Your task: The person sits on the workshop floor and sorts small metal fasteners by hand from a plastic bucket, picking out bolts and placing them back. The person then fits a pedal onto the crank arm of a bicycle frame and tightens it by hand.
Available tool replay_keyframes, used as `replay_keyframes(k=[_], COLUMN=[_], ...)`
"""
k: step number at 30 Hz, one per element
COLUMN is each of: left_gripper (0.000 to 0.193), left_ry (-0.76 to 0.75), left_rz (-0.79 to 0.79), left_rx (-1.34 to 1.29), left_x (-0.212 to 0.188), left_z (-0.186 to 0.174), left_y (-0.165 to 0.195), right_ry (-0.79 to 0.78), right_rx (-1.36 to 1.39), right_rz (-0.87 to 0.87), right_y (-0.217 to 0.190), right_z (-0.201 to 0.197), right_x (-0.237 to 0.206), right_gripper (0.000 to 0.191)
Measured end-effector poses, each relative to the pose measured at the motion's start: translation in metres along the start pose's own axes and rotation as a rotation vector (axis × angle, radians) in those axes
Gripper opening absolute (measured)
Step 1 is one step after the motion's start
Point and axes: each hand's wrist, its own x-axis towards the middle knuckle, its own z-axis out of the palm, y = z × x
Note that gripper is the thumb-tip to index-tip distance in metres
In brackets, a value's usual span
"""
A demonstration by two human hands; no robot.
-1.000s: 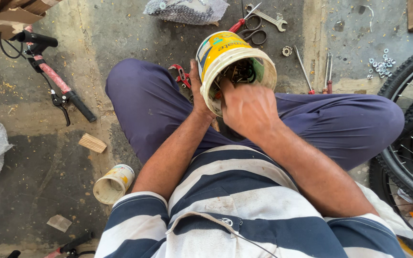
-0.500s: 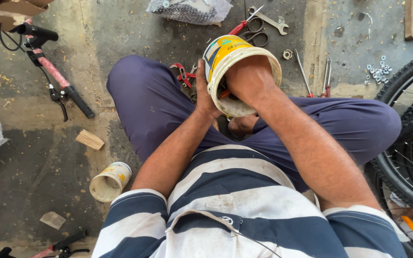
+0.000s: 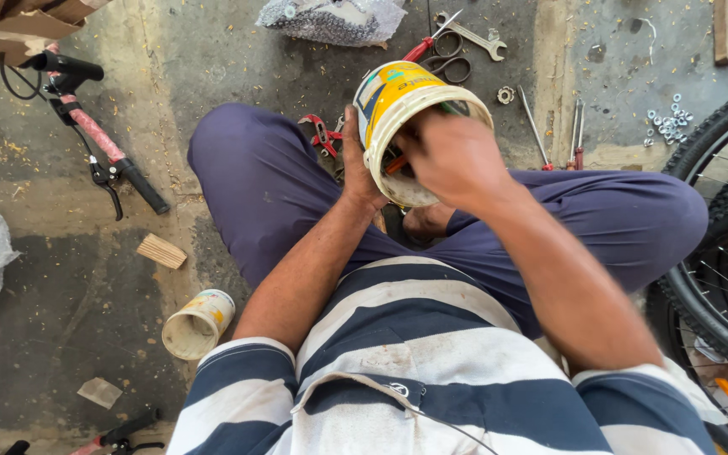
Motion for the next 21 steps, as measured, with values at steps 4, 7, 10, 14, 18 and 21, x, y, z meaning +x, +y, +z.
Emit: replay_keyframes(k=[4, 7, 10, 14, 18, 21], left_gripper=[0.087, 0.086, 0.085, 0.083, 0.079, 0.077], left_ry=[-0.034, -0.003, -0.006, -0.021, -0.062, 0.270], left_rz=[-0.009, -0.041, -0.033, -0.073, -0.145, 0.237], left_rx=[0.007, -0.003, 0.009, 0.017, 0.096, 0.792], left_x=[-0.001, -0.004, -0.006, -0.008, -0.011, -0.026], left_z=[0.005, 0.010, 0.010, 0.008, 0.016, 0.034], left_y=[0.004, 0.006, 0.007, 0.006, 0.013, 0.034], right_ry=[-0.025, 0.028, 0.206, 0.394, 0.315, 0.247], right_rx=[1.535, 2.022, 1.977, 1.151, 0.541, 0.668], right_rz=[0.456, 0.372, 0.314, 0.290, 0.229, 0.411], right_y=[0.010, 0.023, 0.039, 0.052, 0.041, 0.037], right_z=[-0.030, -0.033, -0.023, -0.004, 0.007, -0.006], right_x=[-0.057, -0.088, -0.097, -0.079, -0.055, -0.029], right_gripper=[0.013, 0.017, 0.024, 0.029, 0.035, 0.033])
